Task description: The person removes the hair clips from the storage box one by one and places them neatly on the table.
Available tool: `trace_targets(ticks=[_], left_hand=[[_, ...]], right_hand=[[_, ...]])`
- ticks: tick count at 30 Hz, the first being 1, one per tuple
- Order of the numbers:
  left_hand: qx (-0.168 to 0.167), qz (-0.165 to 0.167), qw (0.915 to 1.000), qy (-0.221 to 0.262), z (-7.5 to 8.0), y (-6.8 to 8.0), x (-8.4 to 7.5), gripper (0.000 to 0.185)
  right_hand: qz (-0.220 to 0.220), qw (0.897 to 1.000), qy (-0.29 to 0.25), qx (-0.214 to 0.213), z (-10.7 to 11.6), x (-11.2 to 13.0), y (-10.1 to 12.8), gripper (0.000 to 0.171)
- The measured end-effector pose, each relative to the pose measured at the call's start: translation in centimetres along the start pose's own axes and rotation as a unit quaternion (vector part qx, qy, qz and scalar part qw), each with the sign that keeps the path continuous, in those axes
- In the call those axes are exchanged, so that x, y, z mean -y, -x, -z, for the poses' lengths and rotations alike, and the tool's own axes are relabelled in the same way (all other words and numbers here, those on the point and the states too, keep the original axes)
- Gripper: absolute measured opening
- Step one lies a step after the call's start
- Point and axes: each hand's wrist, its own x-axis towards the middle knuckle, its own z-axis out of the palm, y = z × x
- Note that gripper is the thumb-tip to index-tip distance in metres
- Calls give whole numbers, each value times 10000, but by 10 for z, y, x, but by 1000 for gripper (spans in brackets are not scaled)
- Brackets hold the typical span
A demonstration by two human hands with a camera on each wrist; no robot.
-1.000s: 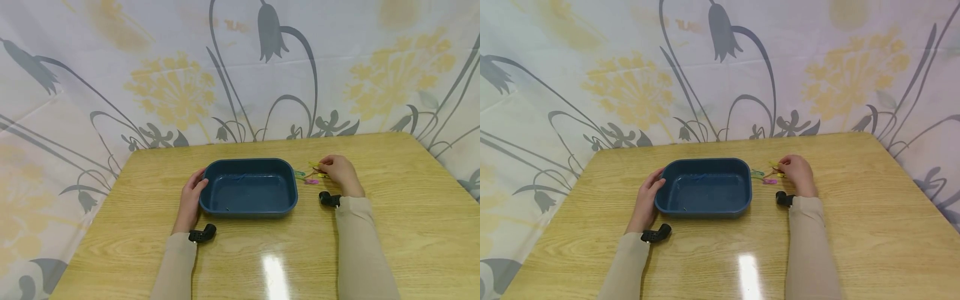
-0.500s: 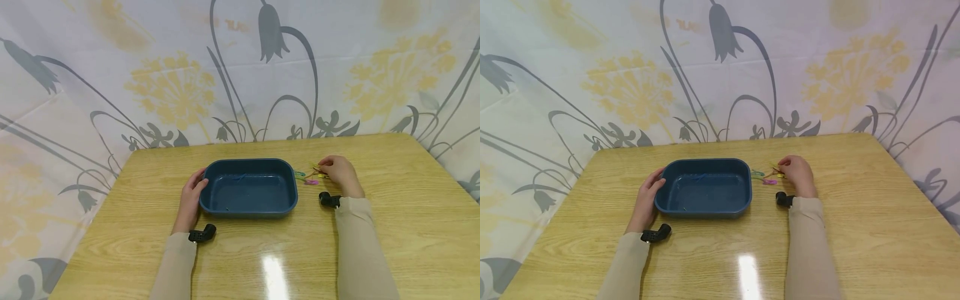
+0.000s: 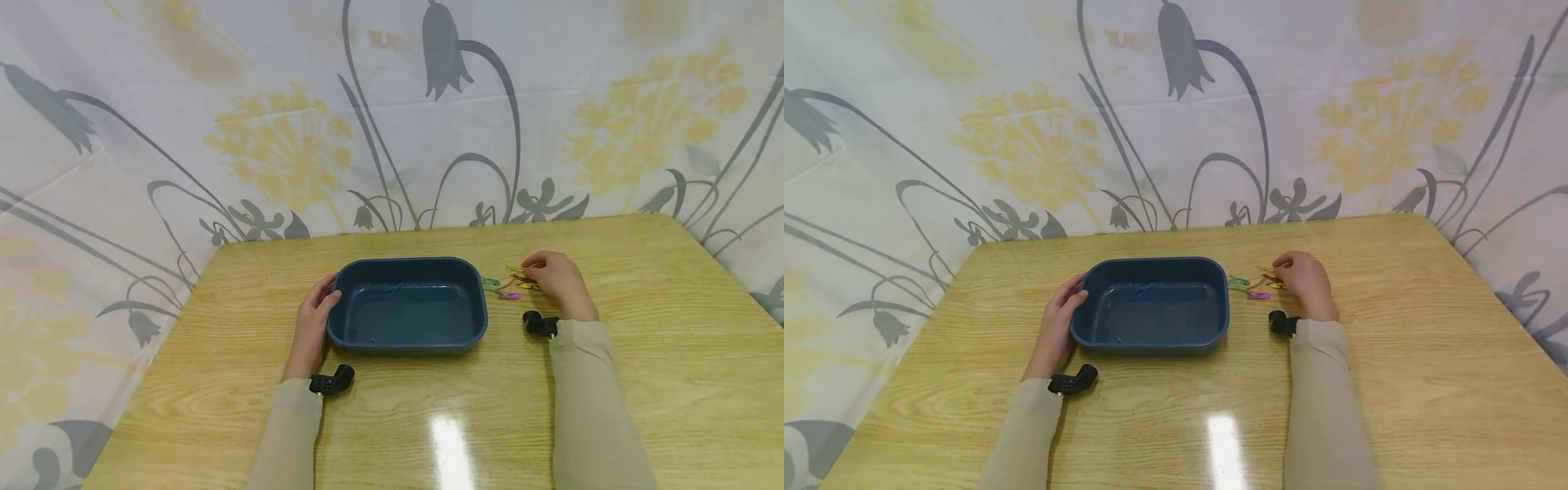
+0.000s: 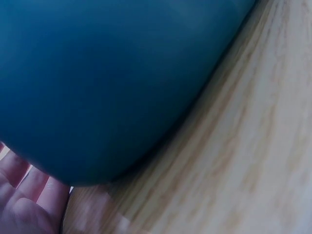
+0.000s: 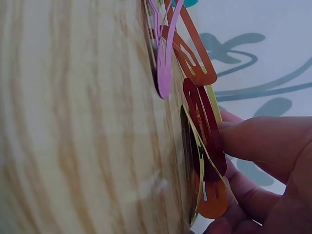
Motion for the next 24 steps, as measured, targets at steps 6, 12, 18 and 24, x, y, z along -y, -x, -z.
trace_targets(ticks=[6, 12, 18, 24], left_hand=[[-3, 1, 10000, -16, 1, -1, 0, 39], [-3, -54, 10000, -32, 1, -1, 0, 39], [1, 19, 10000, -46, 0, 0, 0, 40], [-10, 47, 10000, -59, 0, 0, -1, 40]], right_hand=[[-20, 9999, -118, -70, 2, 2, 0, 33], [-89, 9994, -263, -203, 4, 5, 1, 34], [-150, 9973, -404, -595, 4, 7, 4, 34], [8, 9950, -620, -784, 4, 10, 3, 36]])
